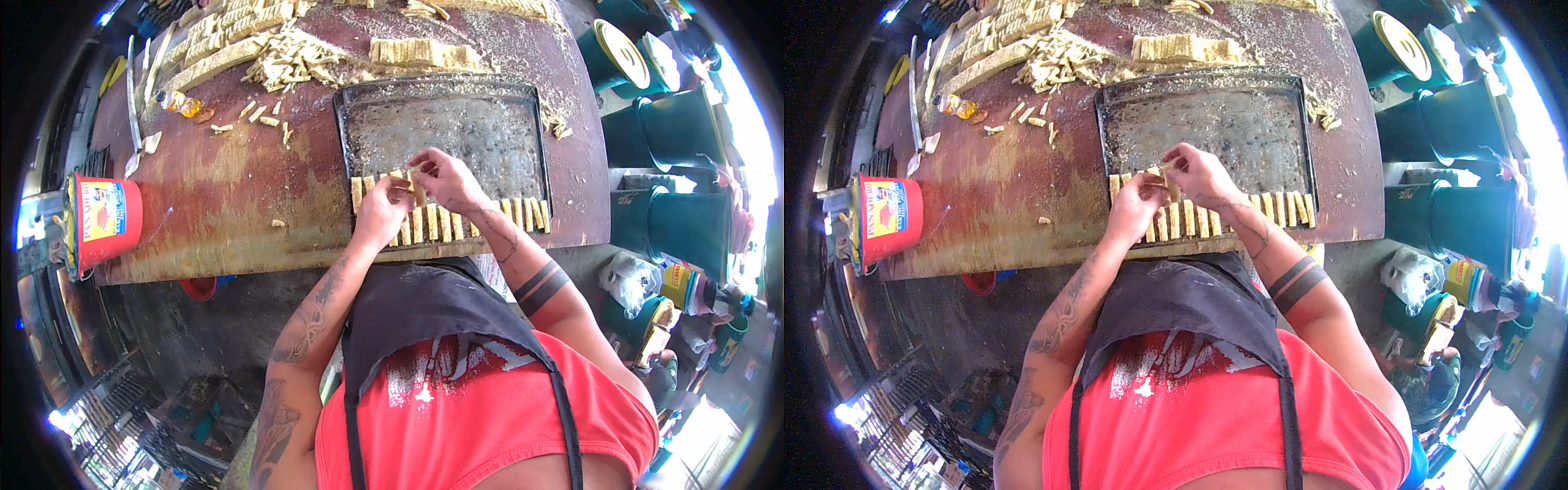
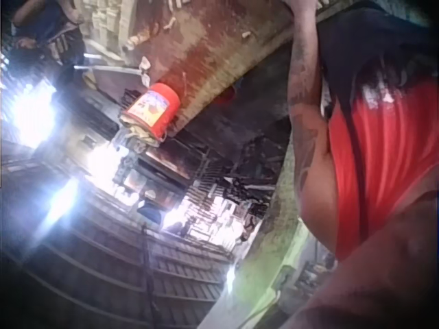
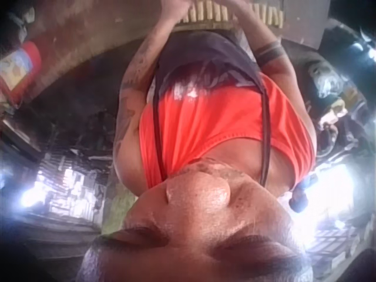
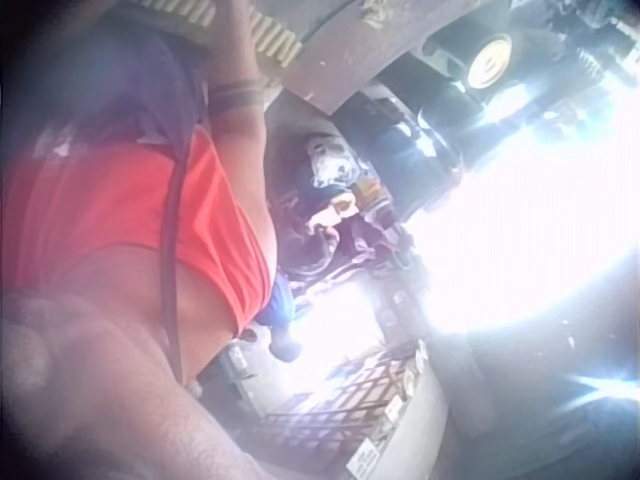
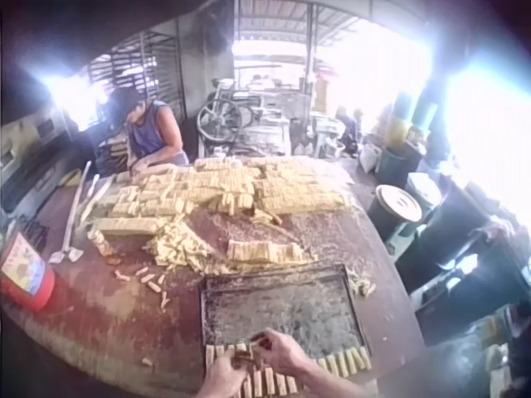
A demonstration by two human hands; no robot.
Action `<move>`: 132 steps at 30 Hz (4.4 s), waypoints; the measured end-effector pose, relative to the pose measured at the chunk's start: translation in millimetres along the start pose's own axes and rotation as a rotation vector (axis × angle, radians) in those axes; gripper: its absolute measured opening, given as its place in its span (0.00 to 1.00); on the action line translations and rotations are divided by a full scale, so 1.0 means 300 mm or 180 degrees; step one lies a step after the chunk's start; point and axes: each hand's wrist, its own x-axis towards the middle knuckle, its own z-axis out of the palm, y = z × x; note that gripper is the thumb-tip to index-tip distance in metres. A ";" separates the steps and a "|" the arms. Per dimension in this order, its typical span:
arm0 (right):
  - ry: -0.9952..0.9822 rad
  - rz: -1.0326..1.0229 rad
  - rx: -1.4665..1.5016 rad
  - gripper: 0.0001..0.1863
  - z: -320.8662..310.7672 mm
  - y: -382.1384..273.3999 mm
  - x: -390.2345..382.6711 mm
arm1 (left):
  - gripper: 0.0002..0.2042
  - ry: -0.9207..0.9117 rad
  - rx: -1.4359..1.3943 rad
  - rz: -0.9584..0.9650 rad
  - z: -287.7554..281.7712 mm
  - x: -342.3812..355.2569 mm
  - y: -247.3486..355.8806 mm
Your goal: The person places trays of dough sticks onto a rack, then returns to the table and arranges cut pieces of dough onto an empty baking tray by hand.
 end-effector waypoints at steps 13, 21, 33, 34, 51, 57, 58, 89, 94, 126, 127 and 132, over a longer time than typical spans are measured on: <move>0.1240 -0.0209 -0.1287 0.16 -0.421 0.014 0.466 | 0.15 -0.0228 0.1869 0.0578 0.052 -0.117 0.180; 0.0020 0.0259 -0.1925 0.28 -0.636 0.074 1.000 | 0.16 0.0725 0.0901 0.0302 0.044 -0.284 0.129; 0.0899 -0.0124 -0.1701 0.28 -0.531 0.083 0.846 | 0.17 0.0475 0.1638 0.0619 0.101 -0.273 0.250; 0.0917 -0.0105 -0.1681 0.28 -0.534 0.092 0.838 | 0.16 0.0378 0.1617 0.0584 0.115 -0.252 0.281; -0.0412 0.0130 -0.0057 0.18 -0.204 0.125 -0.029 | 0.18 -0.0453 0.3008 0.1730 0.096 -0.062 0.131; -0.0141 0.0097 -0.0177 0.17 -0.231 0.126 -0.059 | 0.18 -0.0535 0.2963 0.1689 0.086 -0.054 0.121; -0.0166 0.0088 -0.0179 0.16 -0.234 0.127 -0.057 | 0.18 -0.0570 0.2969 0.1706 0.079 -0.052 0.120; -0.0082 0.0057 -0.2602 0.28 -0.839 0.156 0.941 | 0.23 0.0447 0.2386 0.0718 0.140 -0.220 0.257; -0.0452 0.0569 -0.2256 0.26 -0.879 0.182 1.020 | 0.24 0.0775 0.2213 0.0408 0.116 -0.297 0.260; -0.0478 -0.0736 -0.1378 0.16 -0.997 -0.185 0.401 | 0.33 0.0192 0.1242 0.0760 0.205 -0.010 0.525; -0.0645 -0.0689 -0.1287 0.18 -0.988 -0.223 0.340 | 0.36 0.0072 0.0867 0.0694 0.226 0.063 0.563; -0.1260 -0.0656 -0.0790 0.19 -0.811 -0.226 0.181 | 0.36 0.0131 0.0245 0.0758 0.337 0.291 0.601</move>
